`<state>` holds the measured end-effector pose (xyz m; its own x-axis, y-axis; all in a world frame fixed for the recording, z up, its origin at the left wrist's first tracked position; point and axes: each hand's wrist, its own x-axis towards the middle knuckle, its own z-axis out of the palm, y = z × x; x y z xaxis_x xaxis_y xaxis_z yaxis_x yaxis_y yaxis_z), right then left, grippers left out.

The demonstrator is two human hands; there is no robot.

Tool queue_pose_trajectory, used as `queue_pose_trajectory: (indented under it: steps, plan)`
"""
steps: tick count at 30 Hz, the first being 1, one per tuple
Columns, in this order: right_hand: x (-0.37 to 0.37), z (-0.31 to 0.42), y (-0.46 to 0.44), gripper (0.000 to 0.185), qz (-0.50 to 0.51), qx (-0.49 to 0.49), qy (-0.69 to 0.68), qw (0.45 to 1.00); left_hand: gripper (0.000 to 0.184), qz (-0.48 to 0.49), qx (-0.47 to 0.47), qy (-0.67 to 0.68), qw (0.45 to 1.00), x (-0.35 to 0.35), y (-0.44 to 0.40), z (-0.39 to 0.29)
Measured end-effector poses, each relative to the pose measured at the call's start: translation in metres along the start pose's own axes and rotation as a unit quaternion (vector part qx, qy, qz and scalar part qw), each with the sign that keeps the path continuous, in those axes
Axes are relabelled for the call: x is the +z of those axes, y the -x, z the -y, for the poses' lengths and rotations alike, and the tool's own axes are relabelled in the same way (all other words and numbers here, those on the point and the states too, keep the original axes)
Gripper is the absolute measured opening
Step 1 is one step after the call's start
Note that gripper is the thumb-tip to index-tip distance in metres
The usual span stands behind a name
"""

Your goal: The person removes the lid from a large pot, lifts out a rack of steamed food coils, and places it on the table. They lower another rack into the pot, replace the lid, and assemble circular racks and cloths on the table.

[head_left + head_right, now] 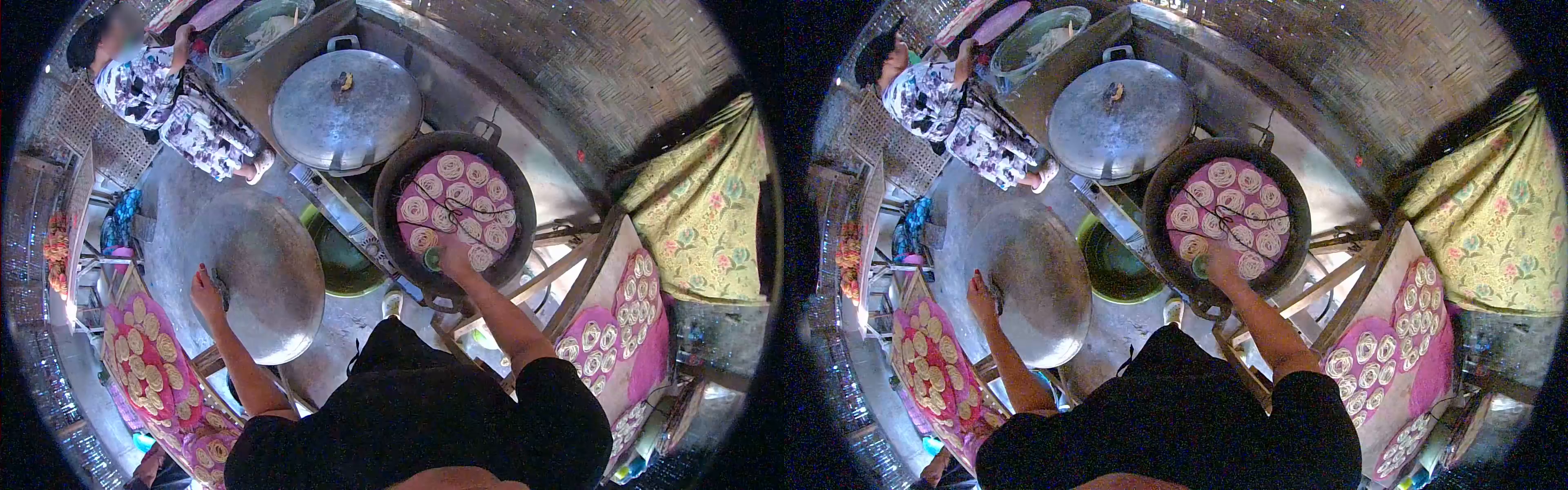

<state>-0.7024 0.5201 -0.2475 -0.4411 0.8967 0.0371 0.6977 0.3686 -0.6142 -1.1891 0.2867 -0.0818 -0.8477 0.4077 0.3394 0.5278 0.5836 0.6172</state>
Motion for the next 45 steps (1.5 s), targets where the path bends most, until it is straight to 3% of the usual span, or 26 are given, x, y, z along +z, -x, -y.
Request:
queue_pose_trajectory:
  steps: [4,6,9,11,14,15,17,19,20,25,28,31,33,34,36,39,43,45]
  plan:
    - [-0.009,0.006,0.004,0.026,0.020,-0.007,0.012,1.000,0.050,-0.021,0.111,-0.049,0.992,0.005,0.000,0.008]
    - [-0.017,0.014,0.006,0.025,0.008,-0.002,0.012,1.000,0.051,0.011,-0.022,-0.019,1.000,0.007,-0.002,0.005]
    - [-0.030,0.026,0.004,0.025,0.007,0.031,0.031,0.999,0.052,0.026,-0.050,0.006,0.998,0.009,-0.004,0.012]
    - [-0.037,0.027,-0.001,0.027,0.071,0.076,-0.002,0.995,0.052,0.025,-0.045,-0.011,0.999,0.008,-0.004,0.010]
    - [-0.032,0.026,-0.004,0.024,0.079,0.121,0.016,0.989,0.052,0.026,-0.047,-0.016,0.998,0.009,-0.002,0.011]
    - [-0.032,0.027,-0.004,0.024,0.079,0.121,0.016,0.989,0.052,0.028,-0.053,-0.004,0.998,0.010,-0.002,0.013]
    - [-0.032,0.030,-0.002,0.025,-0.004,0.002,-0.033,0.999,0.052,0.034,-0.074,-0.003,0.997,0.014,-0.005,0.025]
    - [-0.028,0.027,-0.004,0.025,0.015,0.033,-0.021,0.999,0.052,0.040,-0.096,-0.004,0.995,0.010,-0.003,0.014]
    - [-0.027,0.026,-0.005,0.026,0.033,0.065,-0.008,0.997,0.052,0.026,-0.063,-0.017,0.998,0.008,0.001,0.008]
    - [-0.022,0.015,-0.005,0.027,0.026,0.056,-0.005,0.998,0.052,0.021,-0.031,-0.028,0.999,0.015,-0.002,0.028]
    - [-0.021,0.011,-0.004,0.028,0.052,0.058,0.022,0.997,0.053,0.031,-0.038,-0.034,0.998,0.013,0.000,0.022]
    - [-0.055,0.046,-0.007,0.029,0.082,0.045,-0.002,0.996,0.054,0.061,-0.108,0.008,0.992,0.017,0.000,0.027]
    - [-0.058,0.050,-0.008,0.029,0.093,0.025,-0.023,0.995,0.046,0.021,-0.007,-0.018,1.000,0.027,-0.005,0.058]
    - [-0.046,0.039,-0.008,0.031,0.101,0.065,-0.001,0.993,0.046,0.022,-0.007,-0.018,1.000,0.026,-0.005,0.054]
    - [-0.028,0.016,-0.010,0.035,0.108,0.105,0.021,0.988,0.054,0.076,-0.132,0.030,0.988,0.023,-0.005,0.047]
    - [-0.027,-0.006,-0.023,0.028,0.081,0.089,0.007,0.993,0.053,0.046,-0.088,-0.001,0.995,0.026,-0.007,0.053]
    - [-0.057,-0.015,-0.097,0.021,-0.092,0.143,-0.047,0.984,0.052,0.049,-0.132,0.045,0.989,0.015,0.002,0.020]
    - [-0.068,-0.016,-0.136,0.021,-0.119,0.160,-0.065,0.978,0.046,0.001,0.009,0.005,1.000,0.012,0.006,0.014]
